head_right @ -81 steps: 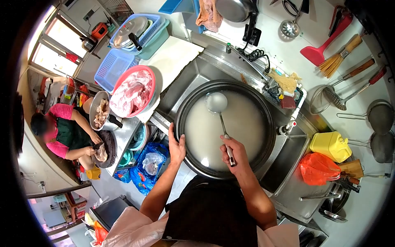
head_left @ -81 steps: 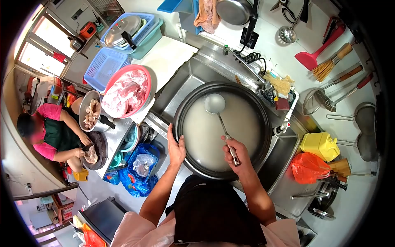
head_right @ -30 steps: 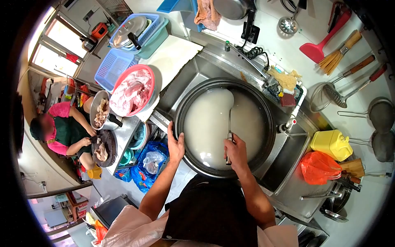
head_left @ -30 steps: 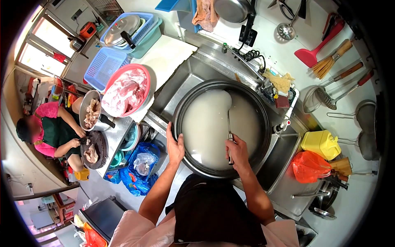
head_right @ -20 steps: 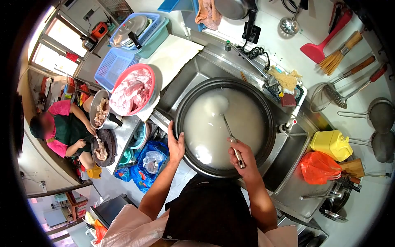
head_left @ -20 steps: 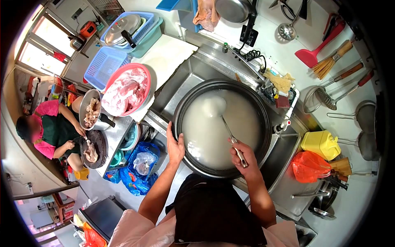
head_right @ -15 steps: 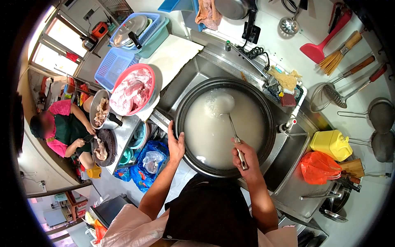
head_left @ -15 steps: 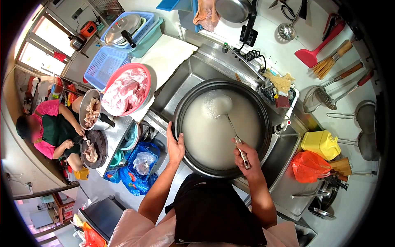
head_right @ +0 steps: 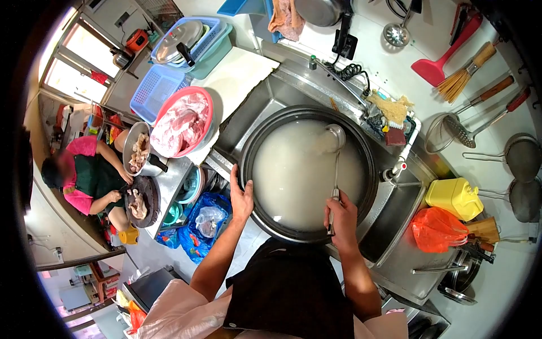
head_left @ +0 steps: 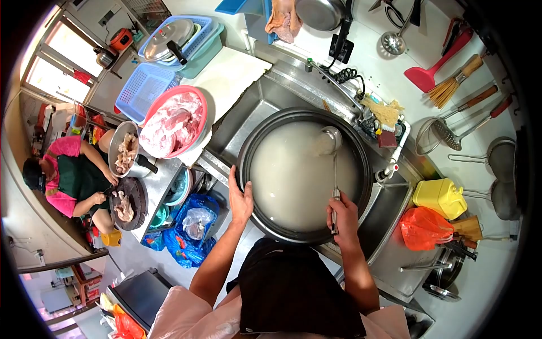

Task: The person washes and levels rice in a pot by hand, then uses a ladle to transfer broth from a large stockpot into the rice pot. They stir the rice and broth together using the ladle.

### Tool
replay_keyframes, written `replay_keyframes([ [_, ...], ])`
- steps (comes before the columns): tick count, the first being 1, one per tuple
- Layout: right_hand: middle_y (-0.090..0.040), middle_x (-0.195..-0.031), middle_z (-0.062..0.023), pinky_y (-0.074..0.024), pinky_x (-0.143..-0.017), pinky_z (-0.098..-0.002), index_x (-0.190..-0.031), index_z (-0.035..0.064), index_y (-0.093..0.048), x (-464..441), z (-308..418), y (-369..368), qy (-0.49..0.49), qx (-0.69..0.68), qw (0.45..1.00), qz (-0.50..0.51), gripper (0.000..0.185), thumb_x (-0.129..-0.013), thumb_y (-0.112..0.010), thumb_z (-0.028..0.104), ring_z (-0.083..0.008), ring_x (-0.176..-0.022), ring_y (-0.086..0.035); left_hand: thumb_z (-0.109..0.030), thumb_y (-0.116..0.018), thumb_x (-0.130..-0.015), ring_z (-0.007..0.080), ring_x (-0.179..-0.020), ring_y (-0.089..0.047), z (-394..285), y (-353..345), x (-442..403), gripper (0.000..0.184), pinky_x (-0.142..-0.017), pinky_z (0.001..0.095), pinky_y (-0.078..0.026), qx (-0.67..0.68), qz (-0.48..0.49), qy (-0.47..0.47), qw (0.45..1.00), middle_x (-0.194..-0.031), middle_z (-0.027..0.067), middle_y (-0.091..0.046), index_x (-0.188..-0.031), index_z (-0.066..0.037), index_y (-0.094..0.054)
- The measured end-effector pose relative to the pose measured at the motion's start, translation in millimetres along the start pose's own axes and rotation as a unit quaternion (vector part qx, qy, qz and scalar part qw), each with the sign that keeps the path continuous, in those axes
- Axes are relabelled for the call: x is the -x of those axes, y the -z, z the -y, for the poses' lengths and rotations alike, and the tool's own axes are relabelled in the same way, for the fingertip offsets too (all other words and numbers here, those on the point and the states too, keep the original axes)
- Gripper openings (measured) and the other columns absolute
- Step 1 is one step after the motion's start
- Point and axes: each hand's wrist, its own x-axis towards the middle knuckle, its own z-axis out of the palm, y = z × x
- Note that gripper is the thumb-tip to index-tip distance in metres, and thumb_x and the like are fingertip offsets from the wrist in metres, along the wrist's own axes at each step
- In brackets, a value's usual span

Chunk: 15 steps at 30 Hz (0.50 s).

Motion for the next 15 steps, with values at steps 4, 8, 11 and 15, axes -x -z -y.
replay_keyframes([
  [4, -0.056, -0.067, -0.0012, -0.0357, -0.040, -0.0272, -0.096, 0.0063, -0.063, -11.4, -5.4, -9.8, 0.026, 0.071, 0.997, -0.024, 0.009, -0.095, -0.059, 0.015, -0.0112, -0.042, -0.048, -0.010, -0.058, -0.097, 0.0402, -0.144, -0.040, 1.8, 0.1, -0.2, 0.067, -0.120, 0.0432, -0.030, 0.002, 0.000, 0.001, 1.000, -0.155, 0.0260, -0.041, -0.156, 0.000, -0.029],
  [8, -0.058, -0.068, -0.0018, -0.0354, -0.038, -0.0267, -0.100, 0.0074, -0.063, -32.5, -23.4, -13.4, 0.003, 0.043, 0.999, 0.017, 0.011, -0.097, -0.060, 0.018, -0.0105, -0.043, -0.049, -0.008, -0.058, -0.096, 0.0406, -0.144, -0.040, 0.0, -0.3, -0.6, 0.067, -0.120, 0.0432, -0.030, 0.017, 0.003, 0.015, 1.000, -0.155, 0.0264, -0.041, -0.156, 0.000, -0.029],
  [11, -0.059, -0.069, -0.0022, -0.0356, -0.038, -0.0262, -0.101, 0.0075, -0.063, -35.9, -18.1, -23.6, -0.056, -0.020, 0.997, 0.047, 0.012, -0.097, -0.060, 0.019, -0.0103, -0.043, -0.050, -0.007, -0.058, -0.096, 0.0407, -0.144, -0.040, -1.2, 0.0, -0.6, 0.068, -0.120, 0.0431, -0.030, 0.015, 0.000, 0.012, 1.000, -0.155, 0.0268, -0.041, -0.156, 0.000, -0.029],
  [15, -0.060, -0.068, -0.0024, -0.0379, -0.039, -0.0270, -0.093, 0.0080, -0.061, -33.6, -14.4, -36.1, -0.111, -0.028, 0.991, 0.072, 0.010, -0.097, -0.061, 0.018, -0.0116, -0.044, -0.052, -0.006, -0.059, -0.095, 0.0400, -0.143, -0.042, -2.8, 0.2, -0.4, 0.068, -0.120, 0.0428, -0.031, 0.029, -0.002, 0.019, 0.999, -0.154, 0.0268, -0.042, -0.156, -0.001, -0.029],
])
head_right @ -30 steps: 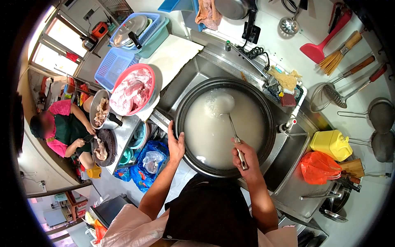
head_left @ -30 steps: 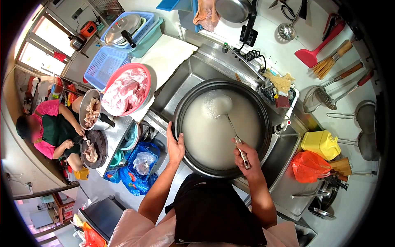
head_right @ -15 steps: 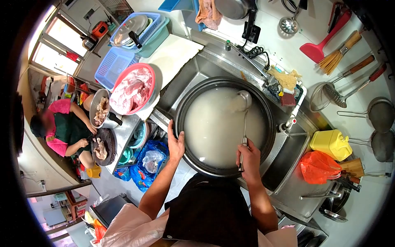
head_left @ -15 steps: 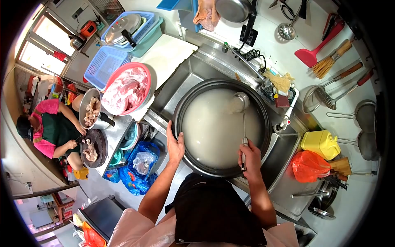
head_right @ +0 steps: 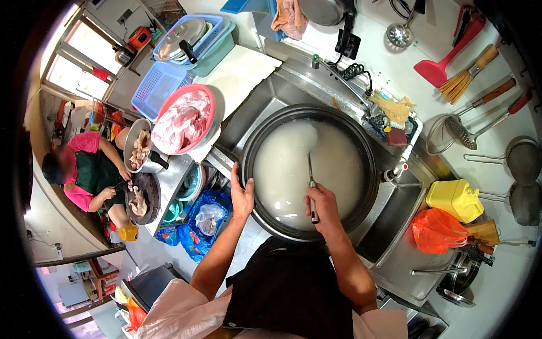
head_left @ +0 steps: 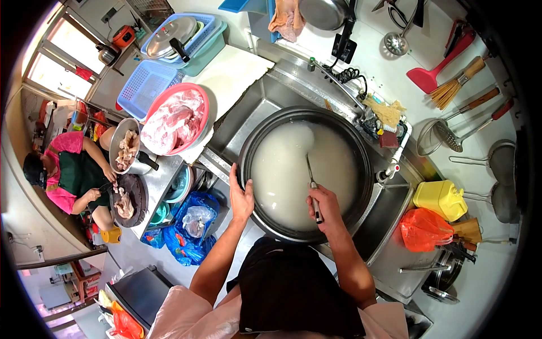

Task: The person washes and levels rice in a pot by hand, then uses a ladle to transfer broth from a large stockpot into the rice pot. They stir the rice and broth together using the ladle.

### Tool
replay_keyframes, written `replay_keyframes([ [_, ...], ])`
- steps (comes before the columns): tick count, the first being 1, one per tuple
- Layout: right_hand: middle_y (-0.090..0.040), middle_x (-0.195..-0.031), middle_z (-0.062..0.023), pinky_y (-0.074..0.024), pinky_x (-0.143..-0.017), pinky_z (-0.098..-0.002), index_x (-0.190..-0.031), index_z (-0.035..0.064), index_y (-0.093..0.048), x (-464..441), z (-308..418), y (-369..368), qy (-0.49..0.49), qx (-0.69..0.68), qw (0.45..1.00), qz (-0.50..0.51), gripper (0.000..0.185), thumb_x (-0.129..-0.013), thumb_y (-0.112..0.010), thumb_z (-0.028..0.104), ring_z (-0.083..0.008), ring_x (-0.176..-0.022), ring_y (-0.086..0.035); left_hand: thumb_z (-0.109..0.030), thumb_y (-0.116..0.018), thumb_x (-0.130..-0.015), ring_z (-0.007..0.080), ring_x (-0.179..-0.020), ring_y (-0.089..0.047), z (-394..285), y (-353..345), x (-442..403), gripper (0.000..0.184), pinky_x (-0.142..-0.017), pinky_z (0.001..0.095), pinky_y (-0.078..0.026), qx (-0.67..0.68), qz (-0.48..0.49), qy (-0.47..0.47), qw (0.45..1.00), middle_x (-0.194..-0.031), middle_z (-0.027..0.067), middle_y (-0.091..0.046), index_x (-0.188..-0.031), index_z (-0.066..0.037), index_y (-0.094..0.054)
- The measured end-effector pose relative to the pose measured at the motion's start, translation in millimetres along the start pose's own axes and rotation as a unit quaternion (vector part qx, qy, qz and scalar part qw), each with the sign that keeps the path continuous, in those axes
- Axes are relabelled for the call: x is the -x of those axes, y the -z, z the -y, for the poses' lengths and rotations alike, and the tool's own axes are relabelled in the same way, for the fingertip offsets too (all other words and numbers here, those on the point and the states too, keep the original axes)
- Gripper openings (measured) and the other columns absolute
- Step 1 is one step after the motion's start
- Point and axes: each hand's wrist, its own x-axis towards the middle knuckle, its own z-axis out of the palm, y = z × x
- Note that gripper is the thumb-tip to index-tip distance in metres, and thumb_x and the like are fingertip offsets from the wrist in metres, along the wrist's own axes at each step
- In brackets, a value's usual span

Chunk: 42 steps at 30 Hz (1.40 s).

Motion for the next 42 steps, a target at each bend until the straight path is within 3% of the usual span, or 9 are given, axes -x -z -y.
replay_keyframes([
  [7, -0.061, -0.069, -0.0050, -0.0362, -0.037, -0.0262, -0.101, 0.0039, -0.064, 9.8, 1.6, -0.2, -0.066, 0.031, 0.995, 0.066, 0.016, -0.097, -0.060, 0.019, -0.0104, -0.044, -0.051, -0.005, -0.059, -0.095, 0.0393, -0.142, -0.043, 1.3, -1.5, 0.1, 0.068, -0.119, 0.0425, -0.032, -0.007, -0.009, -0.017, 1.000, -0.153, 0.0266, -0.044, -0.156, -0.001, -0.029],
  [20, -0.061, -0.075, -0.0054, -0.0396, -0.038, -0.0227, -0.125, -0.0023, -0.059, 6.5, -4.1, 40.9, -0.164, -0.231, 0.945, 0.164, 0.034, -0.099, -0.059, 0.019, -0.0096, -0.044, -0.051, -0.004, -0.059, -0.095, 0.0395, -0.143, -0.043, -2.3, -0.2, 0.7, 0.069, -0.119, 0.0423, -0.033, -0.013, -0.001, 0.006, 1.000, -0.154, 0.0263, -0.043, -0.157, -0.002, -0.028],
  [24, -0.065, -0.072, -0.0108, -0.0451, -0.044, -0.0308, -0.125, -0.0004, -0.063, 16.5, -0.2, 35.4, -0.026, 0.076, 0.995, 0.055, 0.037, -0.094, -0.064, 0.021, -0.0200, -0.049, -0.059, -0.007, -0.059, -0.097, 0.0401, -0.143, -0.043, -0.1, 0.2, 0.8, 0.068, -0.119, 0.0427, -0.033, -0.013, -0.002, 0.001, 1.000, -0.154, 0.0269, -0.042, -0.157, -0.002, -0.028],
  [27, -0.071, -0.093, -0.0165, -0.0568, -0.068, -0.0352, -0.136, 0.0005, -0.059, 20.8, -17.2, 36.4, 0.284, 0.484, 0.822, -0.100, 0.049, -0.090, -0.064, 0.016, -0.0267, -0.072, -0.070, -0.014, -0.057, -0.100, 0.0404, -0.143, -0.042, 1.0, 0.4, 0.9, 0.065, -0.119, 0.0434, -0.032, -0.011, -0.001, 0.000, 1.000, -0.155, 0.0271, -0.042, -0.157, -0.002, -0.028],
  [28, -0.071, -0.100, -0.0249, -0.0554, -0.080, -0.0475, -0.143, 0.0069, -0.054, 24.7, -15.6, 36.2, 0.299, 0.554, 0.765, -0.138, 0.058, -0.087, -0.066, 0.015, -0.0437, -0.088, -0.069, -0.017, -0.056, -0.101, 0.0404, -0.143, -0.042, 1.5, 0.8, 1.0, 0.064, -0.119, 0.0437, -0.032, -0.009, 0.000, 0.001, 1.000, -0.155, 0.0271, -0.041, -0.157, -0.002, -0.028],
  [31, -0.071, -0.109, -0.0240, -0.0553, -0.085, -0.0474, -0.143, 0.0081, -0.055, 39.4, -10.2, 35.4, 0.357, 0.549, 0.739, -0.161, 0.058, -0.086, -0.066, 0.011, -0.0437, -0.095, -0.068, -0.017, -0.056, -0.103, 0.0369, -0.145, -0.041, -1.4, 0.2, 1.6, 0.061, -0.119, 0.0413, -0.031, 0.008, -0.014, 0.022, 1.000, -0.153, 0.0266, -0.044, -0.157, -0.003, -0.031],
  [34, -0.069, -0.117, -0.0252, -0.0553, -0.087, -0.0440, -0.142, 0.0046, -0.055, 55.9, -8.7, 39.8, 0.369, 0.532, 0.750, -0.136, 0.057, -0.087, -0.066, 0.010, -0.0422, -0.102, -0.068, -0.021, -0.052, -0.106, 0.0373, -0.144, -0.042, 3.7, -1.2, -0.1, 0.057, -0.118, 0.0416, -0.032, 0.016, -0.022, 0.013, 1.000, -0.153, 0.0273, -0.044, -0.156, -0.004, -0.032],
  [37, -0.074, -0.108, -0.0183, -0.0551, -0.082, -0.0352, -0.139, 0.0004, -0.057, 80.6, -13.2, 54.2, 0.315, 0.458, 0.829, -0.053, 0.054, -0.087, -0.068, 0.011, -0.0286, -0.092, -0.073, -0.022, -0.050, -0.107, 0.0376, -0.144, -0.043, 0.9, 0.9, 0.3, 0.056, -0.117, 0.0422, -0.033, 0.017, -0.017, 0.030, 0.999, -0.153, 0.0275, -0.044, -0.156, -0.004, -0.031],
  [42, -0.070, -0.093, -0.0041, -0.0503, -0.076, -0.0249, -0.136, -0.0026, -0.060, 119.6, -18.3, 65.4, 0.102, 0.403, 0.910, 0.011, 0.055, -0.086, -0.072, 0.014, -0.0077, -0.082, -0.059, -0.025, -0.049, -0.108, 0.0391, -0.143, -0.043, 3.3, -0.2, 0.3, 0.057, -0.117, 0.0431, -0.034, 0.012, -0.014, 0.033, 0.999, -0.152, 0.0280, -0.044, -0.156, -0.002, -0.030],
])
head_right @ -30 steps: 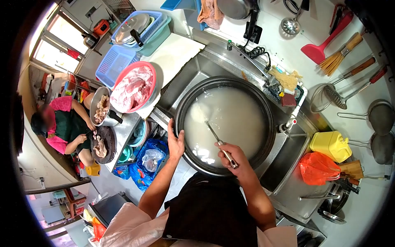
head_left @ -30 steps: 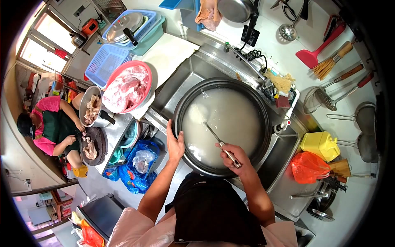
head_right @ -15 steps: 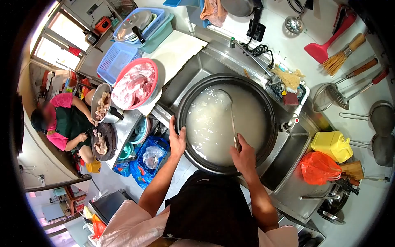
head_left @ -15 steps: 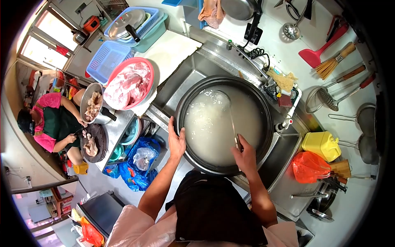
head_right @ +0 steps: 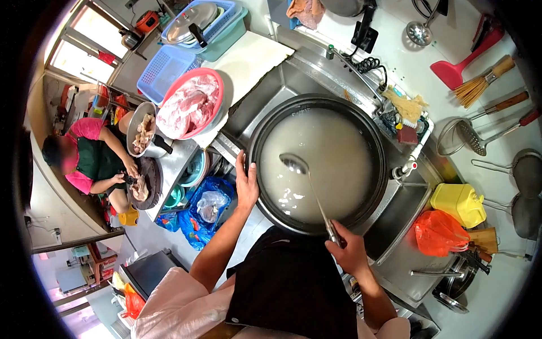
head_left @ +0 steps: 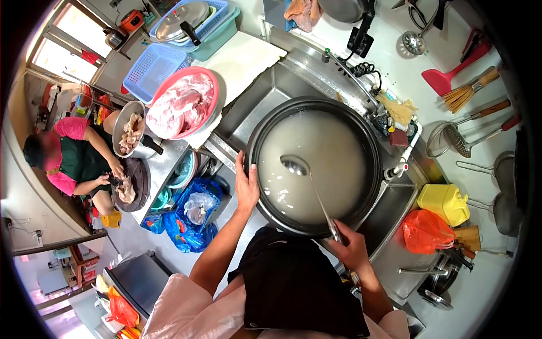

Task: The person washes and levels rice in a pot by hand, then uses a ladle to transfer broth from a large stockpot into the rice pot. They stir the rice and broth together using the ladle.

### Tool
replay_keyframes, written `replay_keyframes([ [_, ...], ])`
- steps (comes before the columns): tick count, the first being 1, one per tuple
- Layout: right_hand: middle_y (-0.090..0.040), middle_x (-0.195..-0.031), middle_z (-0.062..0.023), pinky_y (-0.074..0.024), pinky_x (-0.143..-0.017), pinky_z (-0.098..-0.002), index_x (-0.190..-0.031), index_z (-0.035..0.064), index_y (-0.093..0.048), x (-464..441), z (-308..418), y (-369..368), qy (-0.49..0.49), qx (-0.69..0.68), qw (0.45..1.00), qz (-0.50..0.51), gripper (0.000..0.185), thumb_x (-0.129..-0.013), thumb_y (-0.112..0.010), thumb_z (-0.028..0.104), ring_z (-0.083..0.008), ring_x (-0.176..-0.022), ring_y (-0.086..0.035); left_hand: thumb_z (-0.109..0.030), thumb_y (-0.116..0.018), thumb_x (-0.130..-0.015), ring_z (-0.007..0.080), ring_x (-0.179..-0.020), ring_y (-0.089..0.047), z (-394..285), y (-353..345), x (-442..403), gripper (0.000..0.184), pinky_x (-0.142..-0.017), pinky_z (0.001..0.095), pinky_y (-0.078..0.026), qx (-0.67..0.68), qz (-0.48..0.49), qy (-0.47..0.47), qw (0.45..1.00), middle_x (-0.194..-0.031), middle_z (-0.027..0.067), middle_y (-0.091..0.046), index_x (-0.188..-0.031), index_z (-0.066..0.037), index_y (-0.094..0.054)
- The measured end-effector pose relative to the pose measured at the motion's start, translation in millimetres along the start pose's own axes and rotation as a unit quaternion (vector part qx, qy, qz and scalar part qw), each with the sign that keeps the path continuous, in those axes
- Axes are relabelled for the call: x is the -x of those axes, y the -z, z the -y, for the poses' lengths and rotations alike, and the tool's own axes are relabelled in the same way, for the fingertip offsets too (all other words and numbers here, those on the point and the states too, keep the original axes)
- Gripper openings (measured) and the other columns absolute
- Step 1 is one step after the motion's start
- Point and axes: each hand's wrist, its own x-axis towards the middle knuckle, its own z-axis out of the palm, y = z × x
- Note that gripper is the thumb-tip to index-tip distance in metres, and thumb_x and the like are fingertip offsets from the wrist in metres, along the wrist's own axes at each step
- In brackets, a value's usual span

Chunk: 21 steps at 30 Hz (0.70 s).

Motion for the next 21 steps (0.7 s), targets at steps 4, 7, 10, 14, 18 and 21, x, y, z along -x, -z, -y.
replay_keyframes([
  [4, -0.072, -0.097, -0.0058, -0.0524, -0.078, -0.0259, -0.137, -0.0024, -0.059, 9.8, -10.4, -3.9, 0.009, 0.022, 0.999, 0.029, 0.055, -0.086, -0.071, 0.013, -0.0101, -0.085, -0.065, -0.025, -0.049, -0.107, 0.0394, -0.143, -0.043, -2.6, 0.6, 0.3, 0.057, -0.117, 0.0434, -0.034, -0.001, 0.003, 0.006, 1.000, -0.152, 0.0278, -0.044, -0.157, -0.003, -0.030],
  [7, -0.072, -0.093, -0.0067, -0.0535, -0.072, -0.0265, -0.138, -0.0014, -0.059, 9.6, -25.8, -4.2, 0.008, 0.026, 0.998, 0.056, 0.054, -0.087, -0.071, 0.013, -0.0129, -0.078, -0.068, -0.025, -0.049, -0.107, 0.0398, -0.143, -0.043, -1.4, 0.4, 0.1, 0.058, -0.117, 0.0437, -0.033, -0.003, 0.001, -0.001, 1.000, -0.152, 0.0280, -0.044, -0.157, -0.003, -0.030],
  [10, -0.068, -0.082, -0.0052, -0.0496, -0.058, -0.0263, -0.138, 0.0002, -0.060, 9.6, -23.9, 0.8, -0.091, -0.057, 0.987, 0.118, 0.050, -0.089, -0.069, 0.011, -0.0126, -0.061, -0.063, -0.025, -0.049, -0.107, 0.0402, -0.143, -0.042, -2.9, 0.4, 0.9, 0.058, -0.118, 0.0438, -0.033, 0.003, 0.003, 0.006, 1.000, -0.153, 0.0282, -0.044, -0.157, -0.003, -0.029],
  [14, -0.059, -0.068, -0.0023, -0.0367, -0.041, -0.0242, -0.135, 0.0017, -0.061, 7.3, -12.2, 14.5, -0.211, -0.207, 0.942, 0.158, 0.043, -0.092, -0.062, 0.008, -0.0091, -0.042, -0.048, -0.026, -0.049, -0.108, 0.0402, -0.143, -0.042, 3.4, -0.6, -0.1, 0.058, -0.118, 0.0438, -0.033, -0.004, -0.002, -0.007, 1.000, -0.153, 0.0284, -0.043, -0.157, -0.002, -0.029],
  [18, -0.058, -0.067, -0.0042, -0.0333, -0.037, -0.0214, -0.134, -0.0010, -0.060, 9.2, -11.2, 30.7, -0.270, -0.345, 0.881, 0.178, 0.041, -0.093, -0.056, 0.007, -0.0089, -0.038, -0.046, -0.027, -0.049, -0.108, 0.0401, -0.143, -0.042, 4.5, -1.4, -0.6, 0.058, -0.118, 0.0437, -0.032, -0.007, -0.002, -0.011, 1.000, -0.153, 0.0283, -0.043, -0.156, -0.001, -0.030],
  [21, -0.057, -0.067, -0.0050, -0.0340, -0.035, -0.0225, -0.135, -0.0018, -0.058, 11.7, -12.3, 36.1, -0.279, -0.373, 0.867, 0.179, 0.043, -0.093, -0.055, 0.006, -0.0097, -0.037, -0.045, -0.027, -0.049, -0.108, 0.0401, -0.143, -0.042, 4.9, -1.0, -0.2, 0.058, -0.118, 0.0437, -0.033, -0.009, -0.002, -0.012, 1.000, -0.153, 0.0282, -0.043, -0.156, -0.001, -0.030],
])
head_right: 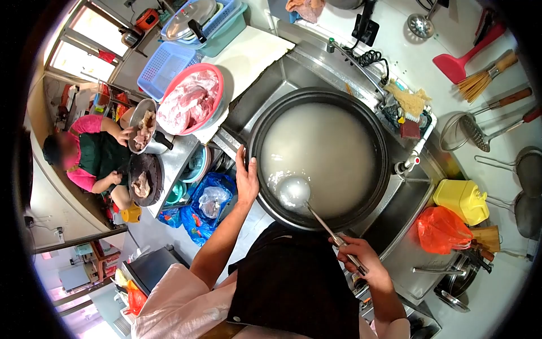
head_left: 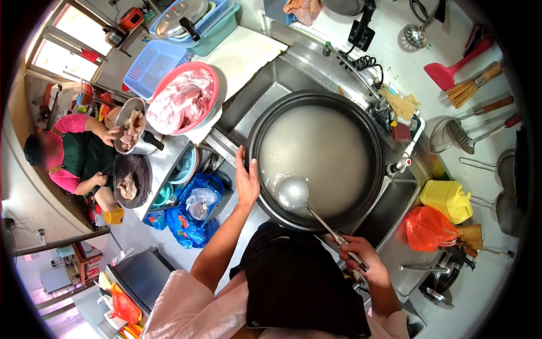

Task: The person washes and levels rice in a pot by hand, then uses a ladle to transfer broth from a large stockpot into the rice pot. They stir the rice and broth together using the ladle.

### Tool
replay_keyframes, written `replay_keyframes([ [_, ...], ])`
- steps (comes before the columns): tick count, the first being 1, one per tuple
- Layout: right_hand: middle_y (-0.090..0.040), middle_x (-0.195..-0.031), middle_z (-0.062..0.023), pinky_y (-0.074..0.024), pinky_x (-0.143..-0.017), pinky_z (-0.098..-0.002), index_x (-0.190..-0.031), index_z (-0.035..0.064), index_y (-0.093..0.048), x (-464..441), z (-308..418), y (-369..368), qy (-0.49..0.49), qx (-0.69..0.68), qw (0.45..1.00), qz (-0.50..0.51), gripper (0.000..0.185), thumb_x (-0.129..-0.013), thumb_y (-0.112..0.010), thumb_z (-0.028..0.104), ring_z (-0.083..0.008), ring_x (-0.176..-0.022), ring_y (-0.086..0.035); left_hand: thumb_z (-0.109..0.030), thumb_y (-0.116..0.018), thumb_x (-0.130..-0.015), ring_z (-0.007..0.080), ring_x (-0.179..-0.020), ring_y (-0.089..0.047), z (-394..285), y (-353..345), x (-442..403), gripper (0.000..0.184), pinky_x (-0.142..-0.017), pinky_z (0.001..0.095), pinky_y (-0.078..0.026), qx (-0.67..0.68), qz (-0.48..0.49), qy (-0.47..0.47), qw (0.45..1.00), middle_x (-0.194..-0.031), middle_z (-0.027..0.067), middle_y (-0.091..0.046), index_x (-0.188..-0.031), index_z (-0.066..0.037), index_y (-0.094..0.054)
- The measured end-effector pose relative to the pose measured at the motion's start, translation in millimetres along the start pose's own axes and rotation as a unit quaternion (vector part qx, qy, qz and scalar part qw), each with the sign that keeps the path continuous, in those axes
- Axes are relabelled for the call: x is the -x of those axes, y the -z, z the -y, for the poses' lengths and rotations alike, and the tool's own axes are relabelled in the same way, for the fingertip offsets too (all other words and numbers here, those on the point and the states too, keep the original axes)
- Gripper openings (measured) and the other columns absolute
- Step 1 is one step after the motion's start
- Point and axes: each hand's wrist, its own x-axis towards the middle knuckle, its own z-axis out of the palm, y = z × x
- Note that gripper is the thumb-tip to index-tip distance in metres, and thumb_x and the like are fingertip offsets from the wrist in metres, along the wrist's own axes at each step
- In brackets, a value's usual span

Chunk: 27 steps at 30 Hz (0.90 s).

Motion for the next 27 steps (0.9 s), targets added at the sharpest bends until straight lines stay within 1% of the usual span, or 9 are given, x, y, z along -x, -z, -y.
replay_keyframes([
  [9, -0.056, -0.067, -0.0053, -0.0341, -0.035, -0.0223, -0.135, -0.0018, -0.057, 7.9, -0.5, 5.2, 0.014, -0.027, 0.999, 0.014, 0.044, -0.092, -0.054, 0.005, -0.0103, -0.036, -0.045, -0.024, -0.050, -0.107, 0.0387, -0.141, -0.046, -4.2, -0.3, 0.5, 0.057, -0.117, 0.0428, -0.035, 0.005, -0.003, 0.000, 1.000, -0.150, 0.0287, -0.046, -0.155, 0.001, -0.031],
  [15, -0.057, -0.067, -0.0042, -0.0327, -0.037, -0.0204, -0.133, -0.0002, -0.061, 17.9, 2.7, -1.1, 0.041, 0.031, 0.998, -0.024, 0.043, -0.091, -0.056, 0.006, -0.0084, -0.038, -0.044, -0.024, -0.051, -0.107, 0.0386, -0.139, -0.048, -5.1, -0.7, 0.6, 0.056, -0.115, 0.0423, -0.036, 0.009, -0.003, 0.006, 1.000, -0.148, 0.0284, -0.049, -0.155, 0.000, -0.031],
  [18, -0.058, -0.067, -0.0037, -0.0319, -0.038, -0.0197, -0.133, 0.0001, -0.062, 21.8, 2.3, -1.8, 0.047, 0.035, 0.997, -0.043, 0.044, -0.090, -0.057, 0.007, -0.0070, -0.039, -0.044, -0.024, -0.051, -0.107, 0.0385, -0.138, -0.048, -7.5, -0.3, 1.2, 0.056, -0.115, 0.0421, -0.036, 0.016, -0.002, 0.009, 1.000, -0.148, 0.0283, -0.049, -0.155, -0.001, -0.031],
  [21, -0.054, -0.067, -0.0076, -0.0345, -0.038, -0.0205, -0.140, -0.0083, -0.053, 26.4, 5.0, -5.0, 0.065, 0.060, 0.995, -0.041, 0.049, -0.092, -0.050, 0.002, -0.0097, -0.038, -0.045, -0.025, -0.050, -0.107, 0.0383, -0.138, -0.049, -7.5, -0.4, 1.2, 0.056, -0.115, 0.0420, -0.037, 0.002, -0.006, 0.002, 1.000, -0.148, 0.0282, -0.049, -0.155, -0.001, -0.031],
  [27, -0.056, -0.065, -0.0083, -0.0333, -0.036, -0.0206, -0.139, -0.0084, -0.053, 32.6, 5.9, -9.5, 0.095, 0.031, 0.994, -0.033, 0.049, -0.091, -0.050, 0.001, -0.0091, -0.036, -0.044, -0.025, -0.050, -0.107, 0.0386, -0.138, -0.049, -8.0, -0.5, 1.8, 0.057, -0.115, 0.0421, -0.037, 0.007, -0.007, -0.003, 1.000, -0.148, 0.0284, -0.049, -0.155, -0.001, -0.031],
])
